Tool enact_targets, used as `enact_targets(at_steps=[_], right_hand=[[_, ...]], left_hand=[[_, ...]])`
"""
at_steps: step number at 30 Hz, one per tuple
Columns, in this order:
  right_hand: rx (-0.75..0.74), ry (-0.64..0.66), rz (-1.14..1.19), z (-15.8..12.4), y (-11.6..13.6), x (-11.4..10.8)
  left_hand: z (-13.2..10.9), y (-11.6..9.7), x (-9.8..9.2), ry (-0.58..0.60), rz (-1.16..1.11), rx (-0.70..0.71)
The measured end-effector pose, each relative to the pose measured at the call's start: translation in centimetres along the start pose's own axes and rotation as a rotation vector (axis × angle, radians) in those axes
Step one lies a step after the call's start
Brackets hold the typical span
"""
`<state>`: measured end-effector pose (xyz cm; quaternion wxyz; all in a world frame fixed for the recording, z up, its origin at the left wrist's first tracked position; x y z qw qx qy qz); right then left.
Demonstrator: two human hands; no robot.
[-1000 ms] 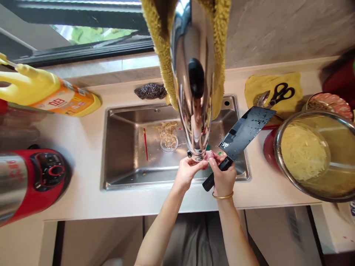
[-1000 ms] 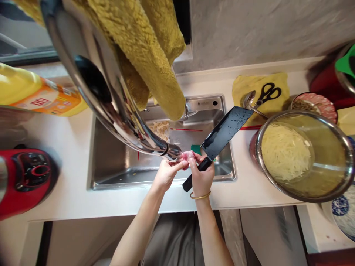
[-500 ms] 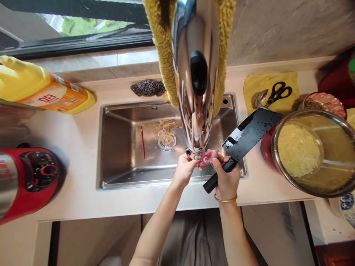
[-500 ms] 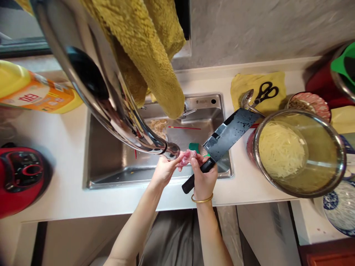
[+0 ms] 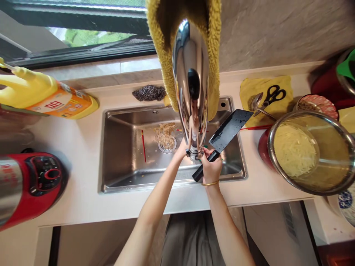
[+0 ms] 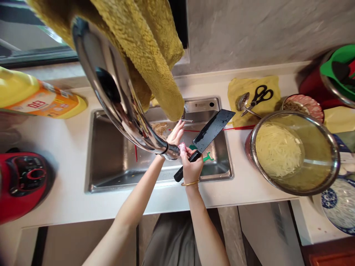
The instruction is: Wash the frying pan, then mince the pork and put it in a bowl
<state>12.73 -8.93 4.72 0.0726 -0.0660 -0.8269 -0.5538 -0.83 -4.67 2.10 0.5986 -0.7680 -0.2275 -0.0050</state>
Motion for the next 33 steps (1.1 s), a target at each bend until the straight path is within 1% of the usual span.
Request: enact_targets(at_steps=[3, 4, 6, 8, 9, 13, 17, 19, 21, 23, 26, 28, 33], right_hand=[[-0.036, -0.015, -0.137, 0.2, 0.1, 0.3], [-0.048, -0.02, -0.198, 0.2, 0.2, 0.4], [-0.054, -0.019, -0.298, 0.1, 0.1, 0.4], [-0.04, -0.014, -0.345, -0.1, -0.2, 0.3], [-0.033, -0.019, -0.349, -0.2, -0.4, 0.1], [-0.008, -0.046, -0.25, 0.1, -1.1, -1.2], [0.013, -0.065, -0.2, 0.4, -1.4, -2.4], [0.029, -0.043, -0.17, 0.3, -1.5, -2.4], [0.053, 0.0, -0.144, 0.1, -1.6, -2.2], [0.064, 0.023, -0.186, -0.3, -1.9, -1.9], [0.055, -0.006, -0.294, -0.6, -2.3, -1.7], [0.049, -0.029, -0.315, -0.7, -2.7, -1.5], [0.021, -0.05, -0.223, -0.4, -2.5, -0.8]], left_hand=[[-4.9, 1.8, 1.2, 0.171, -0.182, -0.29], [-6.2, 2.2, 1.6, 0.176, -0.235, -0.33], [-7.8, 2.7, 1.6, 0.078, -0.314, -0.326], [-8.6, 3.1, 1.1, -0.061, -0.345, -0.266], [-8.9, 3.3, 0.8, -0.105, -0.348, -0.245], [-9.7, 3.9, 0.1, -0.179, -0.347, -0.24], [-9.9, 3.7, 1.1, -0.151, -0.329, -0.258], [-9.6, 3.6, 1.5, -0.155, -0.32, -0.237], [-9.2, 3.8, 1.5, -0.205, -0.303, -0.212], [-8.8, 4.1, 1.1, -0.259, -0.26, -0.196], [-8.4, 4.4, 0.3, -0.31, -0.198, -0.191], [-8.2, 4.4, -0.1, -0.302, -0.219, -0.2], [-8.4, 3.9, 0.1, -0.204, -0.366, -0.203]])
Point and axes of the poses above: each hand's wrist, its own z-axis towards the middle knuckle, its own x-axis out of the palm, y = z × x, the point moved 5 cm from there along z, towards the middle knuckle, and after that the axes turned 10 degrees about y, right-handed, at the moved point
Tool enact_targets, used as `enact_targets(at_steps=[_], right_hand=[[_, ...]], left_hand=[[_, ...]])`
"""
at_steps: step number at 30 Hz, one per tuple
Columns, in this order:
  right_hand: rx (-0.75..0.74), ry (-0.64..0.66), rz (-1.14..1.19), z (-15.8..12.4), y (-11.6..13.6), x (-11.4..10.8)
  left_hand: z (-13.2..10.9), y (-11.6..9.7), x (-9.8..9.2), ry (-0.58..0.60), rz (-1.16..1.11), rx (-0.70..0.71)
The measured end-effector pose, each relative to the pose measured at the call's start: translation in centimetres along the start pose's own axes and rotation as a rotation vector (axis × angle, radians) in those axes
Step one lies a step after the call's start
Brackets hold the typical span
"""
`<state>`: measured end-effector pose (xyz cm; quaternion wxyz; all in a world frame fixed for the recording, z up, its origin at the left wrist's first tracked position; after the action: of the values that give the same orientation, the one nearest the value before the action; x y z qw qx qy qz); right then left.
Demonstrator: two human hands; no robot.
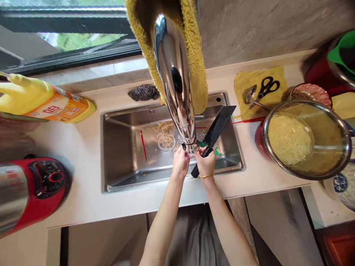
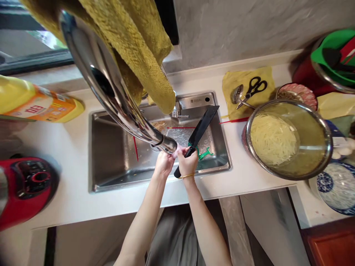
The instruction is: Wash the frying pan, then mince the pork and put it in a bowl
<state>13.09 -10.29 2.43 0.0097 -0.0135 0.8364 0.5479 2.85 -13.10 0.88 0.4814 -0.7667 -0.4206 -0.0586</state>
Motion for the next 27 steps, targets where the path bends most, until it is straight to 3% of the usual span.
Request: enact_targets(at_steps=[12, 18, 27], right_hand=[[-0.016, -0.072, 0.166, 0.2, 2.1, -0.6], [0.019, -0.066, 0.05, -0.2, 3.1, -0.2], [0.09, -0.084, 0.098, -0.6, 2.3, 0.4]], left_hand=[[-2.3, 0.1, 1.3, 0.13, 0.052, -0.237], [-1.5, -1.0, -0.3, 0.002, 0.107, -0.03], [-1.6, -0.6, -0.9, -0.106, 0.024, -0.029]])
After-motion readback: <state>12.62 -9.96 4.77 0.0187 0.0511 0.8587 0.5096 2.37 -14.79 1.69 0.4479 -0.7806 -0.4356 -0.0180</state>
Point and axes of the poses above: each hand's wrist, its own z-axis towards the middle knuckle, its own x-axis out of the palm, y = z × x, the point moved 5 cm from there along z, towards the middle knuckle, and after that the axes turned 10 degrees about y, right-handed, at the moved point
